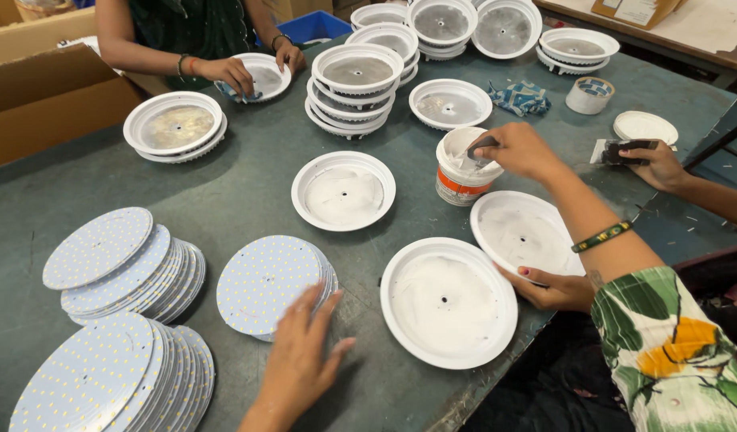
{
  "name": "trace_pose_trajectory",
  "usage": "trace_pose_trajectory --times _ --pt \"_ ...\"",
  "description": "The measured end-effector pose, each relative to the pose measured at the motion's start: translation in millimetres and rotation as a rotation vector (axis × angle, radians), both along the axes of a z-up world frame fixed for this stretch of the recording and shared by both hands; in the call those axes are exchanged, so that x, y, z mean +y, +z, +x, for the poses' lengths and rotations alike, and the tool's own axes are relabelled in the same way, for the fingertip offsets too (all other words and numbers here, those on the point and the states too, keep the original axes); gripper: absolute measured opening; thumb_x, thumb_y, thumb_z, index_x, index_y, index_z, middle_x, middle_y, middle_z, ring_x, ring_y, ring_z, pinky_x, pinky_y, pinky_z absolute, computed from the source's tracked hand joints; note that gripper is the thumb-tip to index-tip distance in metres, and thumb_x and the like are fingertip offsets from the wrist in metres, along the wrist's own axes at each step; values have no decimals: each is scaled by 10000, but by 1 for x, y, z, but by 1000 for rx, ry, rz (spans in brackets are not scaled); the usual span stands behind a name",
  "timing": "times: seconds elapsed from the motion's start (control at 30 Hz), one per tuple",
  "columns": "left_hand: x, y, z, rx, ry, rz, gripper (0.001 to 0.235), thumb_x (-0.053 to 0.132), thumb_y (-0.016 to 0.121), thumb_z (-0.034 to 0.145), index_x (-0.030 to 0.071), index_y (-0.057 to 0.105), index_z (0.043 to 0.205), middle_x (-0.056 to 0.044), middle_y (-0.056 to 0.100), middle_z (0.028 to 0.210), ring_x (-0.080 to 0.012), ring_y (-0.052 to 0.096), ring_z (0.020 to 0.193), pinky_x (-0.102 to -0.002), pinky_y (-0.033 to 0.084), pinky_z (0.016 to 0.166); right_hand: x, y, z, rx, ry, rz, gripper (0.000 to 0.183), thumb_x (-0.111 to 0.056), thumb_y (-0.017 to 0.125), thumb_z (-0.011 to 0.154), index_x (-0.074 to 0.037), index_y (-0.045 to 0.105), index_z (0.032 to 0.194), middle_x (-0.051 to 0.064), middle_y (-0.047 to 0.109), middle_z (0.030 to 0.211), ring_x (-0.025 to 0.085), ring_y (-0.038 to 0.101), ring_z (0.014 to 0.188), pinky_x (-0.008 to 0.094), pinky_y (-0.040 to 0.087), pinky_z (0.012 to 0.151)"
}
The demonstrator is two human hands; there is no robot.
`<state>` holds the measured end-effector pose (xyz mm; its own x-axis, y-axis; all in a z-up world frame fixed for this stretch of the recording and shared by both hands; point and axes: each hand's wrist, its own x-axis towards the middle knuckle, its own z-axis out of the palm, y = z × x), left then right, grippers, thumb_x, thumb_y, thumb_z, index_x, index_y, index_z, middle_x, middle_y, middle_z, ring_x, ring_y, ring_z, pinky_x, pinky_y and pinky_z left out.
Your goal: The person repeatedly picks up circular LED modules, scoops a white compound from a container with a small spatula, and spreads it over the module's surface. Finished modules are stacked on the table. The process is repeated for multiple units.
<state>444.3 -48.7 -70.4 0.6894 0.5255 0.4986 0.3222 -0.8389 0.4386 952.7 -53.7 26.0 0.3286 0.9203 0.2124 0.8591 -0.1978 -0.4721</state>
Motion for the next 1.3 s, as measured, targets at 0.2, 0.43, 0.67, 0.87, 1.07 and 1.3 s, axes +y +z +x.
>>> trace_pose_trajectory --times 0.2,0.43,0.67,0.87,1.07,1.3 --pt "-15 -27 58 -94 -28 -1134 729 231 675 930 96 286 1531 -151 592 1183 -230 724 823 -349 629 631 -14 -3 -6 294 -53 173 254 -208 781 936 -73 792 1151 147 766 923 163 654 756 342 500 708" --pt "-16 -54 52 -263 -30 -1339 690 91 610 907 112 313 1529 -142 554 1033 -248 687 664 -362 610 449 -5 -41 18 351 -312 467 209 -155 771 922 -5 779 1068 95 765 912 156 703 744 312 549 653" --pt "-25 -36 -38 -45 9 -1252 568 173 660 950 109 457 1476 -143 638 1061 -259 706 691 -380 633 573 -16 -54 46 369 -259 370 252 -142 780 952 69 744 1085 147 734 907 194 709 725 332 568 610" --pt "26 12 -45 112 227 93 797 331 773 779 166 430 1480 -206 505 1427 -487 516 1281 -612 479 976 -25 -43 18 727 -144 450 376 -31 711 956 76 568 1286 96 656 1228 274 720 1013 452 630 732" --pt "44 -2 -21 485 282 -11 966 409 822 779 202 305 1569 -217 213 1650 -595 197 1464 -682 233 1148 -63 -49 -80 1232 75 588 346 -13 652 991 20 560 1323 129 679 1236 287 711 1087 513 636 878" --pt "33 -21 -72 285 182 199 634 174 642 1005 189 421 1599 -167 491 1605 -413 499 1442 -581 436 1117 -113 -130 -193 1584 200 565 272 -74 673 1006 49 616 1242 154 704 1189 271 716 1067 444 560 960"
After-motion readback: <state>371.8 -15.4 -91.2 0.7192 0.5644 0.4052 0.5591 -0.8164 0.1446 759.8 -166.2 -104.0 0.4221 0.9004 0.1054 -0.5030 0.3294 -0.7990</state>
